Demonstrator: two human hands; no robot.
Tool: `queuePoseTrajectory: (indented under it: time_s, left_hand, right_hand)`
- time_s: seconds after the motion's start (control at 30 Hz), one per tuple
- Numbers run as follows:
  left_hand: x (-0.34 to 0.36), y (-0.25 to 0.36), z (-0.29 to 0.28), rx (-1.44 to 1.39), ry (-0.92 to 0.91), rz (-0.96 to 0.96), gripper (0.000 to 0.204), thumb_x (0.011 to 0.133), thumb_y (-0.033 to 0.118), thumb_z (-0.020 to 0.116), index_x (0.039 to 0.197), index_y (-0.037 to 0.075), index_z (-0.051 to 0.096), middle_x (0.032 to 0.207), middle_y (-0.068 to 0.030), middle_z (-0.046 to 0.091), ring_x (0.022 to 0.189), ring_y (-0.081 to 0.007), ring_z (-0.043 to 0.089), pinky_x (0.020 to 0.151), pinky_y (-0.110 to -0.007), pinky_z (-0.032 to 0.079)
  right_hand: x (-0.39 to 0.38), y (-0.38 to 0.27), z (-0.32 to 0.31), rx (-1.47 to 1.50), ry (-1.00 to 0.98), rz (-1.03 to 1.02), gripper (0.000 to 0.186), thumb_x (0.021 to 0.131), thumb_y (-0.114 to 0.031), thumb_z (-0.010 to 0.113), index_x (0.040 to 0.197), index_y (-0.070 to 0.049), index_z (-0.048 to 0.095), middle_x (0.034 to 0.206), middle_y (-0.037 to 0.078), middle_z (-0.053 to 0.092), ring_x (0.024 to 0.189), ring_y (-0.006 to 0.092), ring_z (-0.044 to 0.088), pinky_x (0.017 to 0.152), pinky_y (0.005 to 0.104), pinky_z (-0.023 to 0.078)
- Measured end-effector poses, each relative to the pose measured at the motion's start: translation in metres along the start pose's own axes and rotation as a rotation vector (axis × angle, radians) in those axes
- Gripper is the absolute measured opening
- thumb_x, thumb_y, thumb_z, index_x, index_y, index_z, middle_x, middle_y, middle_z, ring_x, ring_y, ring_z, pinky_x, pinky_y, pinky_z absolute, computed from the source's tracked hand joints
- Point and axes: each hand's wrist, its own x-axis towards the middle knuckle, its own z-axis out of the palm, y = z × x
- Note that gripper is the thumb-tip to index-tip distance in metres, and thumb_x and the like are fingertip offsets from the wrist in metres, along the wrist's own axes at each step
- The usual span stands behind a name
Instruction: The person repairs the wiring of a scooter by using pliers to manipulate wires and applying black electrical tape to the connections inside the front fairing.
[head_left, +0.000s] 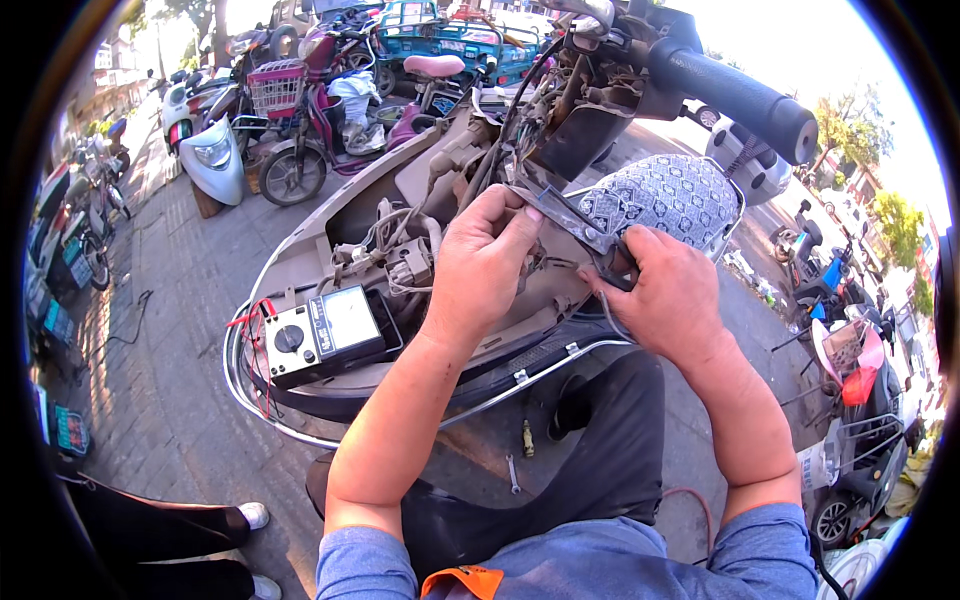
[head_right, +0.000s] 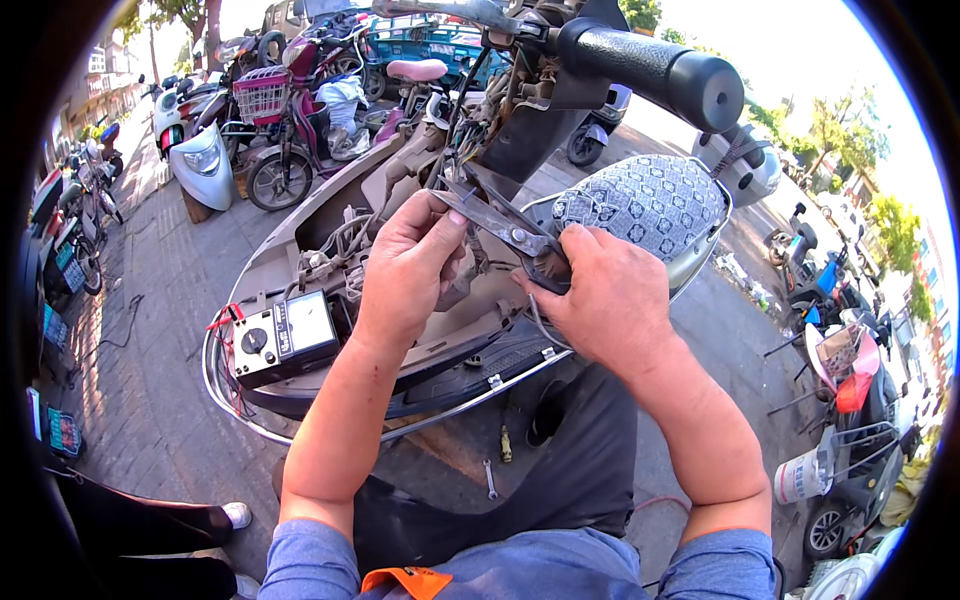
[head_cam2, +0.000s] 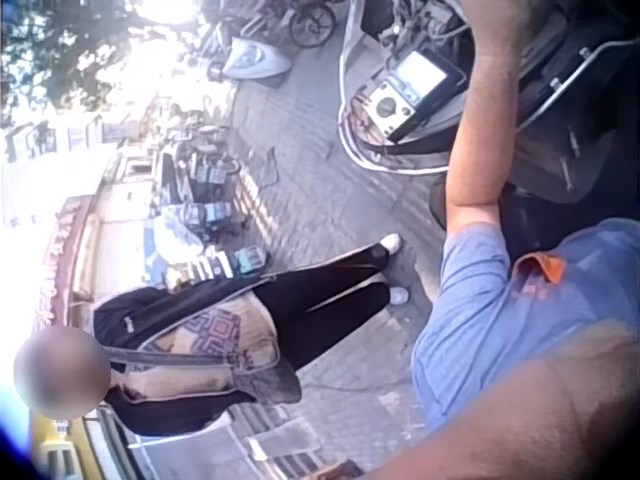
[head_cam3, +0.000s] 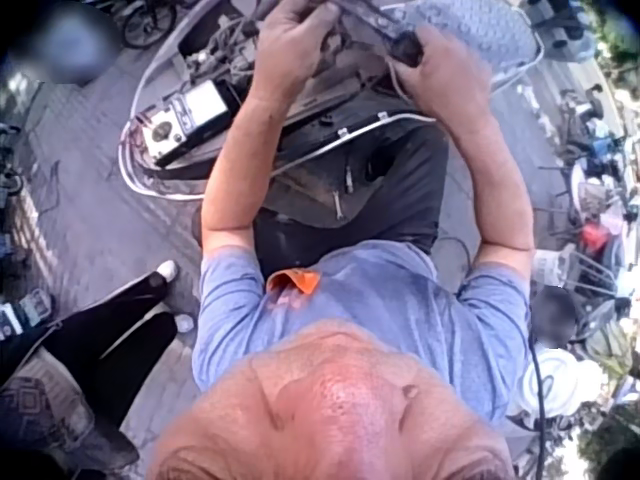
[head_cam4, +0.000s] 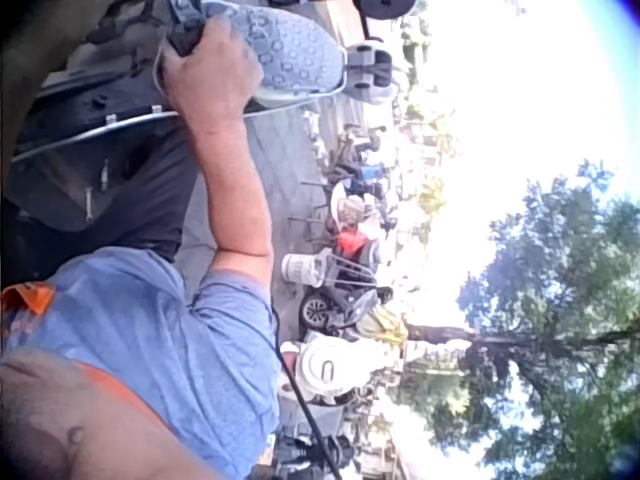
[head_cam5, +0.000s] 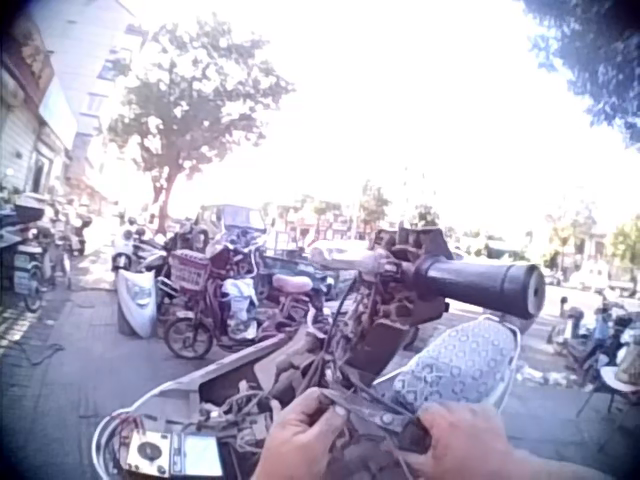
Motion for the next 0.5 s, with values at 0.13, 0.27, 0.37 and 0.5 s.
queuePoseTrajectory:
  time_s: [0.13,0.27,0.37,0.5]
  left_hand:
    - [-0.003,0.003,0.006,0.045,-0.032,-0.061,0.014,0.115,0.021,0.063,0.111,0.010,0.070,0.081,0.0048,0.063,0.065,-0.0015,0.052,0.055,-0.020,0.038]
    - [-0.005,0.001,0.013,0.049,-0.063,-0.070,0.017,0.115,0.024,0.062,0.113,0.009,0.070,0.081,0.0050,0.063,0.064,-0.0015,0.051,0.055,-0.019,0.037]
    - [-0.009,0.008,0.016,-0.030,-0.143,-0.066,0.022,0.113,0.018,0.066,0.128,0.001,0.069,0.095,0.0042,0.065,0.079,-0.0026,0.053,0.068,-0.023,0.044]
    - [-0.003,-0.011,0.017,-0.085,-0.106,0.021,0.025,0.112,0.019,0.072,0.128,0.001,0.067,0.092,0.0062,0.061,0.081,-0.0020,0.051,0.069,-0.020,0.041]
  right_hand:
    - [-0.003,0.007,-0.003,-0.004,-0.022,0.012,0.044,0.090,-0.047,0.086,0.093,-0.007,0.067,0.088,0.013,0.074,0.085,0.0357,0.077,0.074,0.0471,0.060]
    - [-0.005,0.015,-0.003,0.041,-0.027,0.028,0.041,0.090,-0.043,0.086,0.090,-0.007,0.067,0.086,0.013,0.074,0.084,0.0368,0.076,0.074,0.0479,0.060]
    - [-0.006,0.017,0.001,0.091,-0.042,0.039,0.041,0.090,-0.042,0.085,0.087,-0.007,0.066,0.085,0.014,0.073,0.083,0.0383,0.076,0.073,0.0497,0.059]
    - [-0.006,0.010,0.004,0.180,-0.123,0.047,0.042,0.092,-0.043,0.084,0.084,-0.006,0.065,0.082,0.015,0.072,0.081,0.0400,0.075,0.073,0.0513,0.058]
